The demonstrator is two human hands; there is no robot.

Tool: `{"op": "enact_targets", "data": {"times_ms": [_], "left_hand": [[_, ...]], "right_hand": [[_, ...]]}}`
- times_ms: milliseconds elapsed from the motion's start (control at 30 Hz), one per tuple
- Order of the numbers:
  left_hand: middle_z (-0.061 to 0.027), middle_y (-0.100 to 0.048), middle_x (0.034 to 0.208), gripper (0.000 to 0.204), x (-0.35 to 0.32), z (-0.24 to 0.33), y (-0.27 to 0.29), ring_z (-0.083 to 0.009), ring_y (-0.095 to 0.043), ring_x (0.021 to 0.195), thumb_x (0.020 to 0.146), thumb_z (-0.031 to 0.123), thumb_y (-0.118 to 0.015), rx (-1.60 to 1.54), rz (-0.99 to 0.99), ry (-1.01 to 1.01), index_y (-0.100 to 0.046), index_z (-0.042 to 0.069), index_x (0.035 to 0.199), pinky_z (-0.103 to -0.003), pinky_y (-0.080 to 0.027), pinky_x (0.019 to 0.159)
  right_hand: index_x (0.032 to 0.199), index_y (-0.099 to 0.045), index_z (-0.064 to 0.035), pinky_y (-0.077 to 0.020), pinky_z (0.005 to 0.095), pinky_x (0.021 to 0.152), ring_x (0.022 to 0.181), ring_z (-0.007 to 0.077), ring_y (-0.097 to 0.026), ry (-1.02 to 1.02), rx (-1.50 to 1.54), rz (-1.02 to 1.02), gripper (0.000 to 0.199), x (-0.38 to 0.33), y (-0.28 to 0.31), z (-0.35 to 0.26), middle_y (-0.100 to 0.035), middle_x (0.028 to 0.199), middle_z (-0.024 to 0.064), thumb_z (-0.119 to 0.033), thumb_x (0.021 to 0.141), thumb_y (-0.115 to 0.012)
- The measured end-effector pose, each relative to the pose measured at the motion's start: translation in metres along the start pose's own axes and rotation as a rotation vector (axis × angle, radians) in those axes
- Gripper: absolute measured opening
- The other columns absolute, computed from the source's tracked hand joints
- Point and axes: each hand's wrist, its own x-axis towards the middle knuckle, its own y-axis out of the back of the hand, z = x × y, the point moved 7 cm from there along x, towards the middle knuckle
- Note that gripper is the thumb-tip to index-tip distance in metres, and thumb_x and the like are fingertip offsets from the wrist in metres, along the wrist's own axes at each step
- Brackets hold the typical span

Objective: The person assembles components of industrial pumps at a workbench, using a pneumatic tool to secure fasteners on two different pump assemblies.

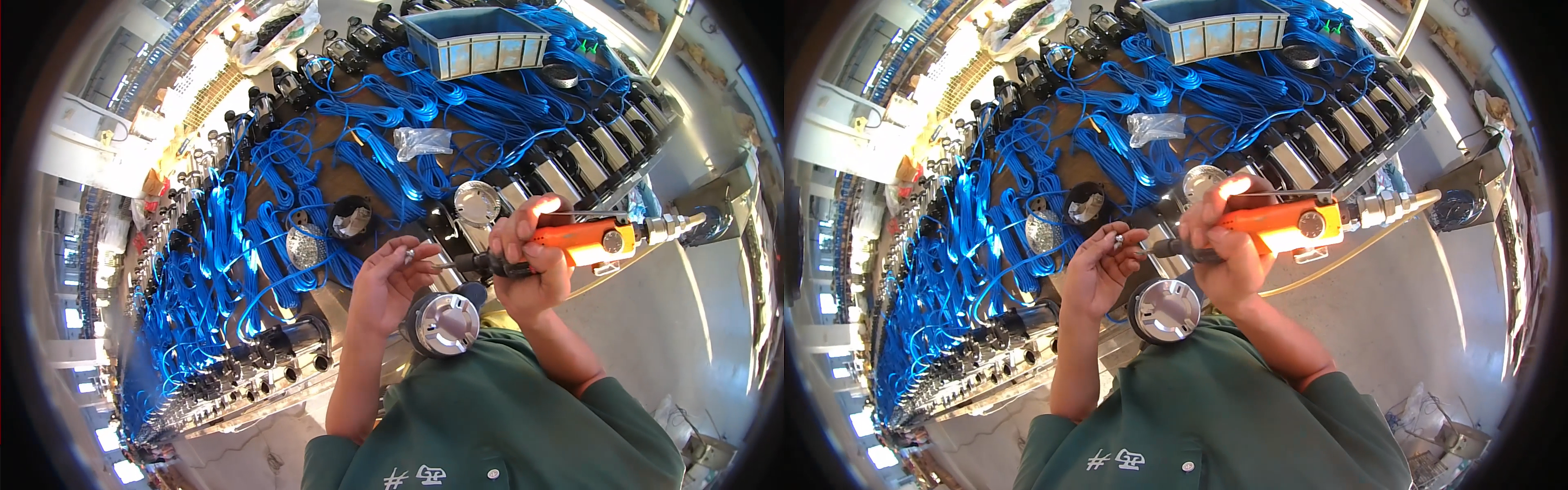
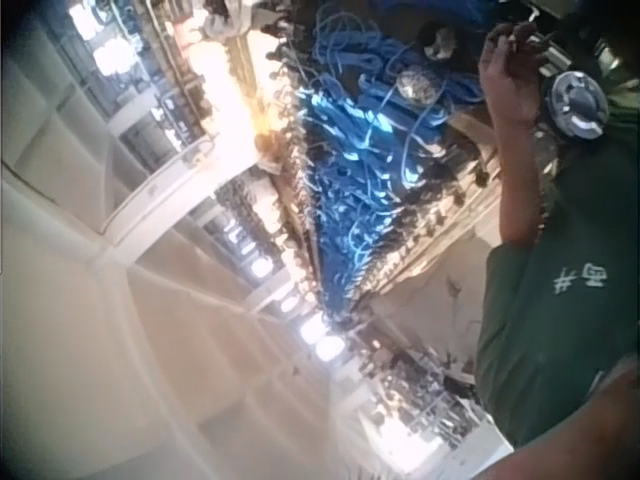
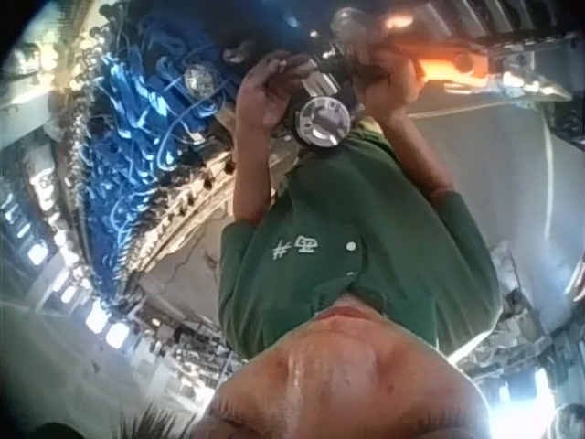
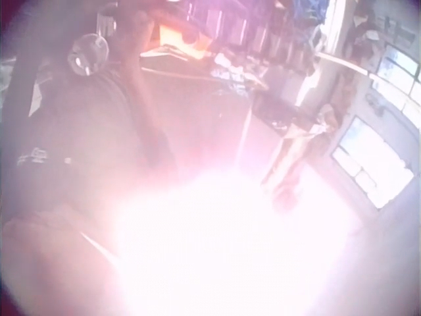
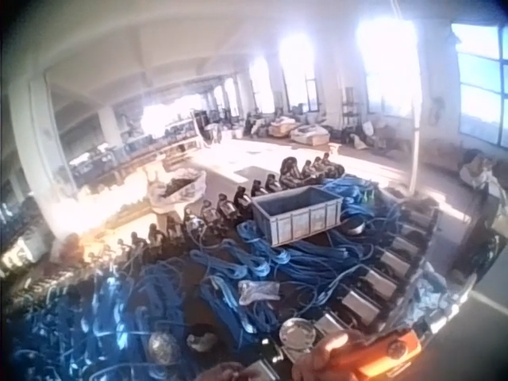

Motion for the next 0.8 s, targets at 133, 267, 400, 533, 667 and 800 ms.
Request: {"op": "enact_targets", "data": {"times_ms": [133, 267, 400, 533, 667, 800], "left_hand": [[-0.0248, -0.061, 0.109, 0.023, -0.007, -0.008, -0.01, -0.0272, -0.066, 0.085, 0.093, 0.01, -0.046, -0.047, -0.063, 0.029, -0.053, -0.003, 0.111, -0.031, -0.055, 0.073], [-0.0181, -0.064, 0.101, 0.022, -0.011, -0.012, -0.017, -0.0245, -0.068, 0.08, 0.094, 0.008, -0.044, -0.021, -0.035, 0.018, -0.053, -0.005, 0.11, -0.028, -0.057, 0.066], [-0.016, -0.064, 0.097, 0.022, -0.013, -0.016, -0.022, -0.0245, -0.068, 0.08, 0.095, 0.01, -0.045, -0.011, -0.008, 0.003, -0.054, -0.005, 0.11, -0.028, -0.058, 0.065], [-0.0146, -0.065, 0.092, 0.021, -0.012, -0.02, -0.023, -0.0239, -0.068, 0.077, 0.096, 0.012, -0.047, 0.028, 0.029, -0.007, -0.055, -0.004, 0.107, -0.028, -0.057, 0.063], [-0.0131, -0.066, 0.081, 0.017, -0.009, -0.025, -0.016, -0.0221, -0.068, 0.07, 0.095, 0.013, -0.049, 0.158, 0.032, 0.017, -0.057, -0.001, 0.101, -0.026, -0.054, 0.056], [-0.0084, -0.065, 0.074, 0.019, -0.009, -0.025, -0.007, -0.0099, -0.06, 0.063, 0.094, 0.012, -0.053, 0.694, -0.016, 0.026, -0.062, -0.004, 0.098, -0.023, -0.046, 0.053]], "right_hand": [[0.113, -0.045, -0.0061, -0.0431, 0.0319, 0.059, 0.062, 0.0138, -0.048, 0.027, 0.104, -0.075, 0.041, -0.002, -0.001, 0.002, -0.05, 0.085, 0.0071, -0.002, 0.072, -0.048], [0.113, -0.044, -0.0059, -0.0428, 0.0318, 0.059, 0.062, 0.0137, -0.048, 0.022, 0.114, -0.074, 0.041, -0.003, 0.003, 0.004, -0.05, 0.085, 0.0073, -0.001, 0.072, -0.048], [0.112, -0.044, -0.0056, -0.0427, 0.0322, 0.06, 0.061, 0.0138, -0.048, 0.017, 0.121, -0.052, 0.041, -0.003, 0.005, 0.005, -0.05, 0.084, 0.0073, 0.0, 0.071, -0.048], [0.11, -0.044, -0.0056, -0.0431, 0.0335, 0.06, 0.06, 0.0148, -0.048, 0.055, 0.123, -0.064, 0.041, -0.004, 0.009, 0.002, -0.05, 0.083, 0.0078, 0.001, 0.07, -0.047], [0.107, -0.047, -0.004, -0.0432, 0.0322, 0.061, 0.056, 0.0128, -0.046, 0.043, 0.036, -0.081, 0.037, -0.009, 0.013, 0.006, -0.048, 0.084, 0.0067, -0.005, 0.07, -0.051], [0.108, -0.044, -0.0036, -0.044, 0.0322, 0.06, 0.057, 0.0147, -0.048, -0.055, 0.028, -0.071, 0.04, -0.015, 0.029, 0.01, -0.049, 0.082, 0.0084, -0.001, 0.068, -0.05]]}}
